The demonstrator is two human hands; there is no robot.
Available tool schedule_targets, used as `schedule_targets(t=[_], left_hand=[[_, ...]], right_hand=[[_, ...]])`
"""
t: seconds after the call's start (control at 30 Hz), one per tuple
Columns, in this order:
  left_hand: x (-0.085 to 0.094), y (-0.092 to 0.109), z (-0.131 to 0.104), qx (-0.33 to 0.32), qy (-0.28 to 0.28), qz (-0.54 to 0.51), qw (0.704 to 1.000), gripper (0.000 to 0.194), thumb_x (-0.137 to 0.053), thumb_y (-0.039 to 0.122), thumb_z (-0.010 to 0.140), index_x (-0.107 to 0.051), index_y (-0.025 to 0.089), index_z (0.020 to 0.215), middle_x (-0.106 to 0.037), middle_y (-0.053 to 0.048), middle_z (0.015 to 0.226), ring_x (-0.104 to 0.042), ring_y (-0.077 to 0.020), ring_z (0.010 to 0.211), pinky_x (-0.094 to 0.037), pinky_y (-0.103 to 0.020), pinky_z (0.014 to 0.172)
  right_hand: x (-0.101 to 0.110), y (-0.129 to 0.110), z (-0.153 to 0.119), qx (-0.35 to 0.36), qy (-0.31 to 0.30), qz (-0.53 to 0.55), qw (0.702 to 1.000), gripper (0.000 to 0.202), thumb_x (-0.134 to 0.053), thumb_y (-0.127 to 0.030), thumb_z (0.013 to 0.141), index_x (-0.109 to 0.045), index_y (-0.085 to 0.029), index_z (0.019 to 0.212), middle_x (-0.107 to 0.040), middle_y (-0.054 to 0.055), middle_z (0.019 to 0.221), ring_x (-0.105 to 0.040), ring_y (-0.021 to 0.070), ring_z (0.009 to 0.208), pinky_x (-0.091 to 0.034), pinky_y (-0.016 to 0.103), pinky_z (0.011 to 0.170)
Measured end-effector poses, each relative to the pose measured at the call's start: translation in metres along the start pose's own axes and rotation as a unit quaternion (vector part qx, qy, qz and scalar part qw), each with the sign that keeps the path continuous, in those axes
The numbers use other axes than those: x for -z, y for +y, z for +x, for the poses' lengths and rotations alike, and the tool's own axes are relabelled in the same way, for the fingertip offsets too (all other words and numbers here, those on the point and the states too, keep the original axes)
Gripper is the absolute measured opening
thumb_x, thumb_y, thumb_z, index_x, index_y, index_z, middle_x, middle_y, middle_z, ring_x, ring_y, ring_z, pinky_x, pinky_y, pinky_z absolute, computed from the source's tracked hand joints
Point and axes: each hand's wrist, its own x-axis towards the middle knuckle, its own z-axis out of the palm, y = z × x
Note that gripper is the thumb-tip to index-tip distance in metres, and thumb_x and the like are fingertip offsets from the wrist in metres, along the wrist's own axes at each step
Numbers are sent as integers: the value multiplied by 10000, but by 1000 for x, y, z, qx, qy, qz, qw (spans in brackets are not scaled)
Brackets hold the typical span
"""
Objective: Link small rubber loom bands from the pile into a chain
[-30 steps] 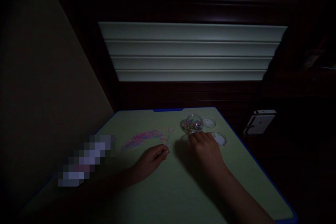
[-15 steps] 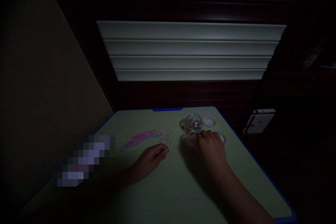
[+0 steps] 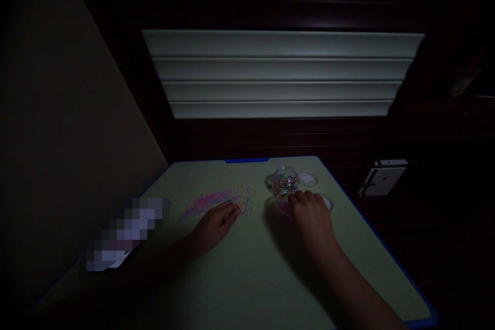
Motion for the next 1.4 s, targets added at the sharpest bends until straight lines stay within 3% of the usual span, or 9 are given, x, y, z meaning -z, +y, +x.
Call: schedule_targets(t=[0.33,0.63,1.03,1.4], left_hand=[[7,-10,3,-4,-4,95,995,256,-290,251,916,-540,195,918,-552,-26,874,-528,-143,813,-406,-244,742],[12,-29,4,8,-9,182,983,272,-259,227,927,-522,174,972,-541,-42,923,-517,-154,880,-403,-267,797],[12,-21,0,-1,-87,291,953,180,-366,117,865,-521,178,935,-506,-55,980,-524,-168,871,-442,-273,731],[8,-15,-3,36,-93,331,938,226,-386,80,836,-497,173,1009,-495,-78,1053,-558,-178,825,-467,-290,671]], right_hand=[[4,-3,1,38,14,29,999,266,-500,-80,770,-609,-157,1000,-622,73,900,-526,218,810,-315,314,714],[2,-11,-1,79,40,101,991,202,-454,-185,848,-619,-161,963,-624,67,875,-534,183,796,-336,274,698],[1,-18,-5,121,55,164,977,214,-468,-142,832,-615,-166,986,-622,57,814,-546,162,741,-363,248,649],[0,-16,-4,121,45,179,975,238,-475,-124,821,-608,-159,1015,-627,65,838,-554,174,755,-377,259,668]])
